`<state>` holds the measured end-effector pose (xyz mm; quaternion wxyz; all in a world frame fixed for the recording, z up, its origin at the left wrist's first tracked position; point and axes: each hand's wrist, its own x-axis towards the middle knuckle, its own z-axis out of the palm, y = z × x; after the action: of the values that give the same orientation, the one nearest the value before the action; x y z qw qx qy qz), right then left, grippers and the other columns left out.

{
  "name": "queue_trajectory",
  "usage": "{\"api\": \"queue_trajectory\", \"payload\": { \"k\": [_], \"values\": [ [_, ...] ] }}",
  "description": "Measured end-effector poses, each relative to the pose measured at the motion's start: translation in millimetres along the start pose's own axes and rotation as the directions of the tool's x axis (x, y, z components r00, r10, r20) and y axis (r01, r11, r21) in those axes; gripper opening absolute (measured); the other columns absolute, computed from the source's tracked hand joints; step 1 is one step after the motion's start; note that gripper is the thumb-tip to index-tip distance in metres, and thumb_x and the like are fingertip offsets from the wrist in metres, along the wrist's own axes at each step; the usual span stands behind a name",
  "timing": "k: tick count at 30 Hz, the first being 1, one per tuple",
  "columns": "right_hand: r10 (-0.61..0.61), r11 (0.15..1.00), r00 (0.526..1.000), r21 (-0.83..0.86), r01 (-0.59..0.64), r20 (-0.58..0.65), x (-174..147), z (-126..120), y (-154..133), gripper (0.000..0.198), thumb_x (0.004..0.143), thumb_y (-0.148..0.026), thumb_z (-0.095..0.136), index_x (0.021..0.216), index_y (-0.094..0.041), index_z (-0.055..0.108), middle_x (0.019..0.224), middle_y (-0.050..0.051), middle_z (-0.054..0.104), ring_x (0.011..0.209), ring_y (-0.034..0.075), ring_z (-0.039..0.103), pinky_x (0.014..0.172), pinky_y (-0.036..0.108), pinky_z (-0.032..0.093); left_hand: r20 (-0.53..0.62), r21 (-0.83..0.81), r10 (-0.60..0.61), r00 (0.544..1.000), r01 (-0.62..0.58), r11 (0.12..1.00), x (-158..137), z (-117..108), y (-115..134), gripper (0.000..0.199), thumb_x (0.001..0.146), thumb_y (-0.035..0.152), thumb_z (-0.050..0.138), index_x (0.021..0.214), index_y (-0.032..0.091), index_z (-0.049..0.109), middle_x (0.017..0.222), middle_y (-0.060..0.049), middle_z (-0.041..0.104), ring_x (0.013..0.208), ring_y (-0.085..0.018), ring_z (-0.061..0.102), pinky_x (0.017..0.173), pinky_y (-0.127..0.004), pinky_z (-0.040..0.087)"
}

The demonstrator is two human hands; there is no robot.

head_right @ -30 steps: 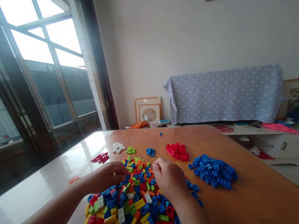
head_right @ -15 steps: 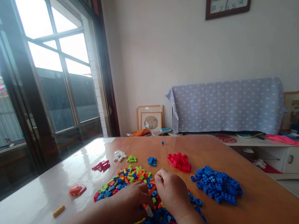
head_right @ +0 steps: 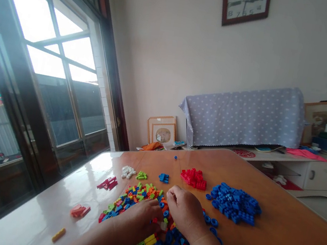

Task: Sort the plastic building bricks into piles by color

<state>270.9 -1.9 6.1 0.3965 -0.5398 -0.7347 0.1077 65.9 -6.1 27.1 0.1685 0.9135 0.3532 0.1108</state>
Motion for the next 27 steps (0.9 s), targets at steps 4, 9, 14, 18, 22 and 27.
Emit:
{"api": "queue_trajectory", "payload": {
  "k": [4, 9, 14, 18, 22, 27],
  "values": [
    [0.0, 0.996, 1.0, 0.087, -0.001, 0.003, 0.5, 0.1, -0.3, 0.03, 0.097, -0.031, 0.043, 0.089, -0.021, 0.07, 0.082, 0.005, 0.075, 0.079, 0.02, 0.069, 0.07, 0.028, 0.044, -0.067, -0.313, -0.163, 0.984, 0.134, 0.94, -0.8, -5.7, -9.1, 0.02, 0.096, 0.038, 0.056, 0.095, 0.019, 0.064, 0.085, -0.002, 0.062, 0.076, -0.015, 0.051, 0.067, -0.026, 0.039],
    [-0.002, 0.957, 0.996, 0.289, -0.023, 0.089, -0.7, 2.9, -5.1, 0.036, 0.092, -0.023, 0.049, 0.118, -0.021, 0.073, 0.107, 0.007, 0.078, 0.1, 0.022, 0.071, 0.086, 0.031, 0.051, -0.026, -0.769, -0.225, 0.974, 0.124, 0.628, 0.2, -4.5, -21.7, 0.039, 0.089, 0.054, 0.068, 0.101, 0.017, 0.062, 0.092, -0.003, 0.064, 0.083, -0.015, 0.058, 0.077, -0.027, 0.043],
    [-0.051, 0.875, 0.968, 0.478, -0.075, 0.246, -5.2, 0.4, -17.8, 0.044, 0.088, -0.021, 0.054, 0.129, -0.023, 0.07, 0.107, 0.004, 0.078, 0.095, 0.02, 0.071, 0.082, 0.029, 0.054, 0.037, -0.882, -0.294, 0.955, 0.17, 0.44, -1.2, -2.2, -24.3, 0.047, 0.082, 0.057, 0.076, 0.099, 0.016, 0.06, 0.09, -0.005, 0.068, 0.082, -0.016, 0.063, 0.077, -0.028, 0.044],
    [-0.09, 0.816, 0.953, 0.57, -0.095, 0.289, -5.6, 1.0, -21.2, 0.035, 0.091, -0.026, 0.057, 0.123, -0.021, 0.071, 0.103, 0.004, 0.078, 0.093, 0.02, 0.07, 0.079, 0.027, 0.053, 0.068, -0.916, -0.304, 0.95, 0.18, 0.359, 0.0, -1.0, -23.3, 0.046, 0.081, 0.057, 0.075, 0.096, 0.017, 0.059, 0.087, -0.005, 0.069, 0.077, -0.015, 0.063, 0.074, -0.027, 0.043],
    [-0.07, 0.84, 0.952, 0.533, -0.105, 0.298, -4.7, 7.0, -13.1, 0.023, 0.094, -0.036, 0.06, 0.102, -0.018, 0.071, 0.086, 0.0, 0.073, 0.08, 0.016, 0.064, 0.069, 0.023, 0.047, 0.004, -0.897, -0.343, 0.939, 0.155, 0.415, 1.9, -0.4, -22.3, 0.042, 0.085, 0.057, 0.071, 0.092, 0.017, 0.058, 0.081, -0.004, 0.067, 0.071, -0.013, 0.059, 0.07, -0.026, 0.042],
    [-0.002, 0.918, 0.975, 0.387, -0.087, 0.223, -5.1, 14.1, -4.7, 0.032, 0.096, -0.048, 0.059, 0.088, -0.018, 0.068, 0.072, -0.003, 0.062, 0.069, 0.013, 0.052, 0.058, 0.023, 0.035, -0.182, -0.716, -0.299, 0.937, 0.082, 0.693, 0.7, 0.0, -26.5, 0.029, 0.083, 0.04, 0.075, 0.095, 0.016, 0.063, 0.08, 0.002, 0.059, 0.071, -0.01, 0.048, 0.065, -0.022, 0.036]
  ]
}}
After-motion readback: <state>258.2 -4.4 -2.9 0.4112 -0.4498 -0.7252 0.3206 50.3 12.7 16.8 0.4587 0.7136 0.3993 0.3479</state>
